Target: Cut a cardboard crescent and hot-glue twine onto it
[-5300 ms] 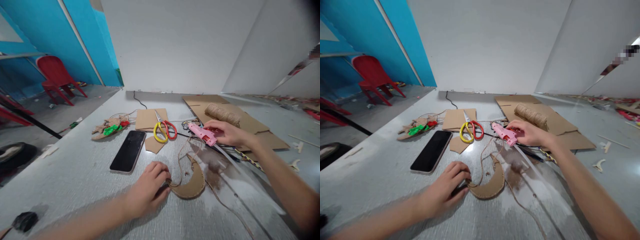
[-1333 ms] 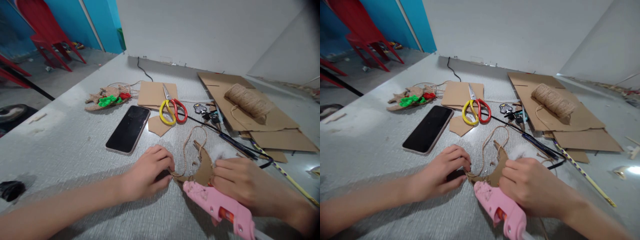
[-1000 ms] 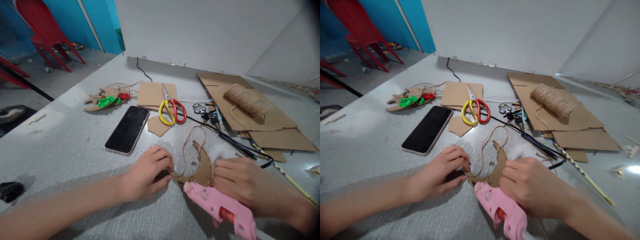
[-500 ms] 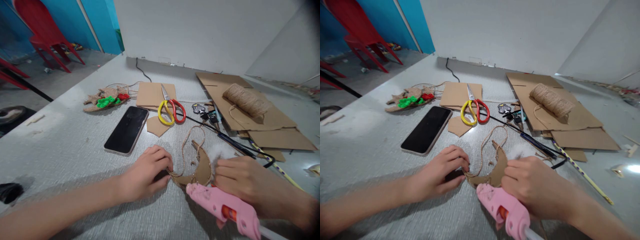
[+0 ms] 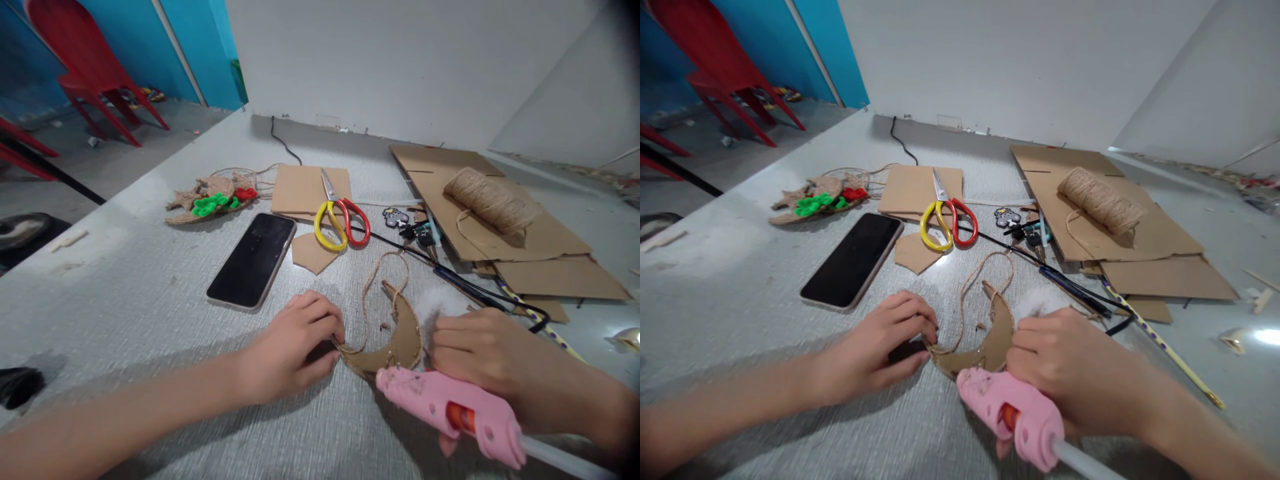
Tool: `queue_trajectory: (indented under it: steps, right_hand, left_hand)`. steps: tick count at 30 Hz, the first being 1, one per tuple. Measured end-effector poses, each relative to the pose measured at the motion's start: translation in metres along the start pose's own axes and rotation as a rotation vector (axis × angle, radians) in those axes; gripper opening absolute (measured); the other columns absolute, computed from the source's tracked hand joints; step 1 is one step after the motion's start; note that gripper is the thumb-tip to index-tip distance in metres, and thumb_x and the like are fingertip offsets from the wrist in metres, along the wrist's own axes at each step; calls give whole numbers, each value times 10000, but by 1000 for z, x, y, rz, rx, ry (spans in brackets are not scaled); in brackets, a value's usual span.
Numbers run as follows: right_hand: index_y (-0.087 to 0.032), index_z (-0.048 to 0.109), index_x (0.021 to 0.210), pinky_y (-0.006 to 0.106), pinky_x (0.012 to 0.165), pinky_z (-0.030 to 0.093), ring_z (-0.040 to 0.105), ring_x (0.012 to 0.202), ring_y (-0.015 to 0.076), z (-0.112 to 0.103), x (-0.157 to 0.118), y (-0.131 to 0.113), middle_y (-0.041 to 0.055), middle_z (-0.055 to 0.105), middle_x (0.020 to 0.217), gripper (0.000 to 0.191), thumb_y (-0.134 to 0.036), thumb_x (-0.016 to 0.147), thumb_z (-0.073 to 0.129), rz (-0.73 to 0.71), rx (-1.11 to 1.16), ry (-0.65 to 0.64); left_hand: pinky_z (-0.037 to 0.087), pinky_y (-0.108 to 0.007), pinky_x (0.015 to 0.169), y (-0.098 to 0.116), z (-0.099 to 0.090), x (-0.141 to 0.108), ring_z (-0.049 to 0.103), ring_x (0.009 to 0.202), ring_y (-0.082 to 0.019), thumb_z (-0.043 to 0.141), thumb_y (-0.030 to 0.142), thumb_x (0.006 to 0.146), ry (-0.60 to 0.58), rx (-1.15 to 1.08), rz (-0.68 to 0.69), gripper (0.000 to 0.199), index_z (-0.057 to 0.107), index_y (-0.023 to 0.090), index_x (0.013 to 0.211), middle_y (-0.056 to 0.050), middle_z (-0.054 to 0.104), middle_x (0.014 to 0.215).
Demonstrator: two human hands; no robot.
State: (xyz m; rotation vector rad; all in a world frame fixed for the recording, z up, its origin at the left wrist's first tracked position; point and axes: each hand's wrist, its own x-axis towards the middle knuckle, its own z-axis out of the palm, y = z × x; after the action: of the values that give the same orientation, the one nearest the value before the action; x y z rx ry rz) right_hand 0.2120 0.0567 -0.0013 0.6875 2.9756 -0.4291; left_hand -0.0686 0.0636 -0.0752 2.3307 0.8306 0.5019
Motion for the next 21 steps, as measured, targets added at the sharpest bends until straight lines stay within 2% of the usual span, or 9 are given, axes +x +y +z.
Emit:
queue_trajectory:
  steps: [6, 11, 18, 21]
  right_hand:
    - [-181, 505, 668, 317, 543, 212, 406, 608, 140, -2, -1, 3, -15, 541, 636, 332, -410, 864, 643, 12, 11, -22]
    - [-193, 466, 696, 315, 555, 224, 411, 626, 133, -2, -5, 5, -32, 531, 655, 276, -248, 789, 720, 27, 9, -41]
    - [-214, 466, 719, 323, 569, 247, 474, 652, 141, 7, -13, 20, -18, 547, 693, 232, -258, 879, 627, -9, 36, -5]
    - [-203, 478, 691, 307, 570, 261, 472, 622, 125, 8, -13, 22, -20, 548, 670, 274, -307, 914, 596, 11, 87, -16]
  left_hand:
    - [426, -387, 830, 1, -1, 1, 522, 938, -225, 535, 166, 846, -1, 14, 4, 74, 566, 193, 908, -59, 629, 974]
    - [427, -384, 824, 1, -1, 0, 524, 938, -225, 548, 160, 843, 3, 11, 9, 71, 563, 189, 906, -58, 629, 972]
    - [426, -391, 832, 1, -1, 1, 522, 939, -227, 549, 160, 847, -3, 11, 3, 68, 564, 187, 908, -57, 625, 972]
    - [428, -391, 830, 2, -2, 1, 521, 937, -227, 547, 164, 851, -12, 10, 5, 63, 563, 186, 908, -58, 625, 974]
